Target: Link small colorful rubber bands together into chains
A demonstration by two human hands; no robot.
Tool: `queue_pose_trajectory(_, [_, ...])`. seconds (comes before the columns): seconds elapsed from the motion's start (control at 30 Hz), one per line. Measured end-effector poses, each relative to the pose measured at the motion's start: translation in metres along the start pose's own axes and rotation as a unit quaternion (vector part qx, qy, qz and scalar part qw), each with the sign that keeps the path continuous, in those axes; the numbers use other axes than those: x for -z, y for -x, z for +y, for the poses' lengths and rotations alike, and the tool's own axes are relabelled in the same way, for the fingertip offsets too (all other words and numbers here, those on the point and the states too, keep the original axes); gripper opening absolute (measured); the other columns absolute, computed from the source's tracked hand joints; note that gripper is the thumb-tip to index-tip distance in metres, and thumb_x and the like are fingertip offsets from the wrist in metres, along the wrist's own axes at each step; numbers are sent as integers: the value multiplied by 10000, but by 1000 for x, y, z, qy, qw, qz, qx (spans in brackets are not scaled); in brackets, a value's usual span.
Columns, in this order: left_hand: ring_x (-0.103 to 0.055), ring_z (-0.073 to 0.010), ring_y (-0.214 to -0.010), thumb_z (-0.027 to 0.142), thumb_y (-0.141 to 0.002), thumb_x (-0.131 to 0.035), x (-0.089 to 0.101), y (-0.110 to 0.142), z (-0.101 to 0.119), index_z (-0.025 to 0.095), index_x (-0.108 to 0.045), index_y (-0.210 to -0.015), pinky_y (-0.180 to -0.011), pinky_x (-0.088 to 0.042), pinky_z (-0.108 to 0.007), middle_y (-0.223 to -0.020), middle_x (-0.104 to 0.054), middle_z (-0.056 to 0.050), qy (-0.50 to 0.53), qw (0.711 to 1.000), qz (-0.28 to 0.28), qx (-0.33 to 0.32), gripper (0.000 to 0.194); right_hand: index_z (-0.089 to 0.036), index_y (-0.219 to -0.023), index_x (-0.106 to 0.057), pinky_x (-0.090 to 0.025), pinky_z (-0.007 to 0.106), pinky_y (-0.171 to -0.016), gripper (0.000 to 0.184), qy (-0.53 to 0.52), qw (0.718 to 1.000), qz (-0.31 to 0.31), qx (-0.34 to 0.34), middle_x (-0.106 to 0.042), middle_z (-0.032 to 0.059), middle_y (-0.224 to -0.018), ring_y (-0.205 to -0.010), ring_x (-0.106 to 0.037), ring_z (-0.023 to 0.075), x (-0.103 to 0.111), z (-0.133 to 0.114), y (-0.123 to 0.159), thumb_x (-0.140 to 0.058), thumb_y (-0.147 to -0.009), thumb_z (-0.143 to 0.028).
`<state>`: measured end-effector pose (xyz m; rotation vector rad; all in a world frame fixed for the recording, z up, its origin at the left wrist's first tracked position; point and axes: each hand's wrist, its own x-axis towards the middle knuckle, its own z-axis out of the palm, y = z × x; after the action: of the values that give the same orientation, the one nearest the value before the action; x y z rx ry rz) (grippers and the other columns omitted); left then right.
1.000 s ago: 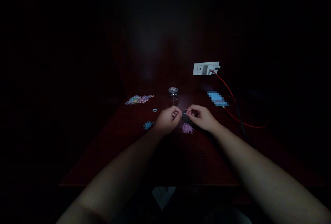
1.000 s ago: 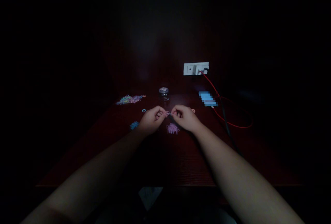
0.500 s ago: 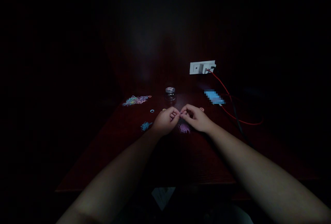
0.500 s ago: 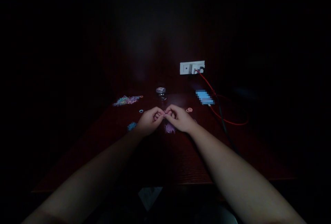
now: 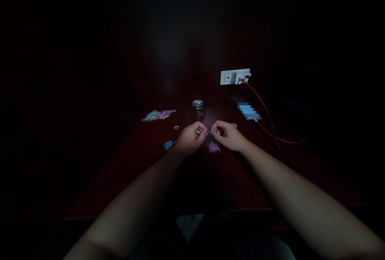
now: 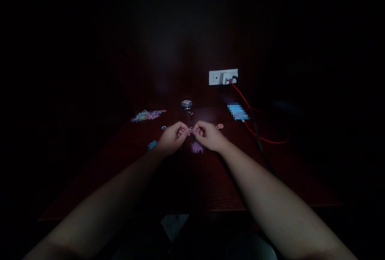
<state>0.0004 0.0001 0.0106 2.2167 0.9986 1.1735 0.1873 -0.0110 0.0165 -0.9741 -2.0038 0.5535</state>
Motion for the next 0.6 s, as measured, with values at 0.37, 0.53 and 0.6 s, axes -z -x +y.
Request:
queue_pose_trajectory(0.37, [-431, -66, -460, 197, -730, -578, 7, 4, 6, 141, -617, -746, -474, -341, -187, -519, -518, 44, -4, 997, -81, -16, 70, -137, -768, -622, -384, 225, -543, 76, 30, 998, -59, 15, -574, 18, -698, -591, -488, 102, 13, -1, -1, -572, -771, -195])
queue_pose_trajectory(0.53, [-422, -66, -462, 192, -729, -580, 8, 5, 11, 149, -630, -739, -454, -325, -187, -519, -518, 38, 0, 994, -110, 3, 66, -143, -765, -640, -398, 239, -579, 87, 40, 996, -74, 22, -585, 24, -724, -614, -501, 108, 14, -1, -1, -571, -782, -194])
queue_pose_trajectory(0.6, [-425, -67, -462, 186, -727, -577, 9, 5, 11, 151, -632, -725, -456, -328, -188, -515, -521, 36, -6, 994, -112, -2, 65, -144, -765, -640, -404, 241, -589, 90, 42, 996, -79, 25, -587, 24, -729, -622, -509, 111, 14, 0, -2, -567, -785, -192])
